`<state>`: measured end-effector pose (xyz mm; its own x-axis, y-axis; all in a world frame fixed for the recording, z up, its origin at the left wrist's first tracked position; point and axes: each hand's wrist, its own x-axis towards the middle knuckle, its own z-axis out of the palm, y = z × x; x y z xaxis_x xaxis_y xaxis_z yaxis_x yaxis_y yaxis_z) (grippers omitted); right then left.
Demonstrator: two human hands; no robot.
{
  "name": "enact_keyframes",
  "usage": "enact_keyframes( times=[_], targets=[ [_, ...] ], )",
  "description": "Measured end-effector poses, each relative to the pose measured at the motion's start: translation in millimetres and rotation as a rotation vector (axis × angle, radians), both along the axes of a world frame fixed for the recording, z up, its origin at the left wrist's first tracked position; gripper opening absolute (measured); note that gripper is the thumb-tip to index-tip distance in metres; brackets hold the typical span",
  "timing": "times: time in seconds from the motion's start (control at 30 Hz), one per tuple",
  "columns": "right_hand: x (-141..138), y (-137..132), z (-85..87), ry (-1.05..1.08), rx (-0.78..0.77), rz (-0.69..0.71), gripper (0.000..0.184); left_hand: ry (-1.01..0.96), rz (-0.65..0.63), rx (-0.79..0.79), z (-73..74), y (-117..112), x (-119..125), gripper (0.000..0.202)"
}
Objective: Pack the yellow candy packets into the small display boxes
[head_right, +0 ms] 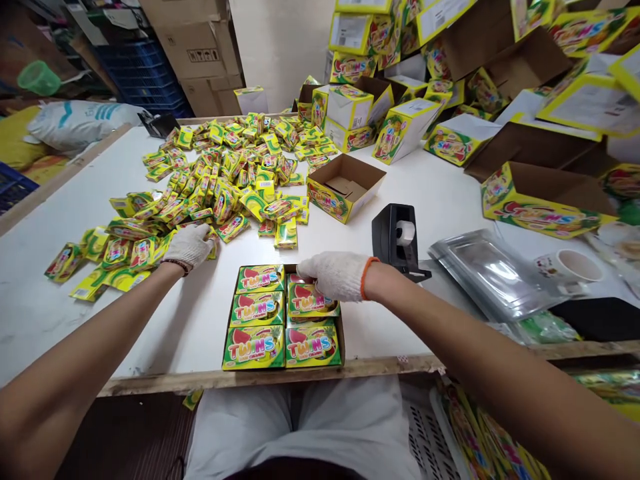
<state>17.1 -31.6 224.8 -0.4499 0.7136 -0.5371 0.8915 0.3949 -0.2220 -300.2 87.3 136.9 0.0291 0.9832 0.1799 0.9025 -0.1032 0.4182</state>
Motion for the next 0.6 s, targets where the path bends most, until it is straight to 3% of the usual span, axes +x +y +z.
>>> enact_keyframes(
  times=[0.17, 0.27, 0.4, 0.47, 0.6],
  targets=[
    [-17.8, -7.8, -14.3, -0.101, -0.028, 0.06, 0.021, -0.14, 0.076, 0.142, 28.9, -14.1, 8.2, 0.038],
    [-23.0, -18.1, -25.7, -0.12, 0.032, 0.015, 0.029, -0.276, 0.066, 0.152, 40.6, -33.6, 22.4, 0.036],
    [-16.7, -30.1, -31.7, 0.017, 0.106, -0.051, 0.035, -0.874, -0.045, -0.136, 46.4, -70.7, 57.4, 0.042],
    [-13.4, -32.9, -31.3, 0.187, 0.062, -0.165, 0.033, -1.181, -0.085, -0.297, 49.1, -90.1, 78.1, 0.054],
    [-13.3, -31.5, -25.4, 0.685, -0.054, -0.571, 0.03, -1.421, -0.141, -0.446, 56.0, -120.2, 112.1, 0.054]
  ],
)
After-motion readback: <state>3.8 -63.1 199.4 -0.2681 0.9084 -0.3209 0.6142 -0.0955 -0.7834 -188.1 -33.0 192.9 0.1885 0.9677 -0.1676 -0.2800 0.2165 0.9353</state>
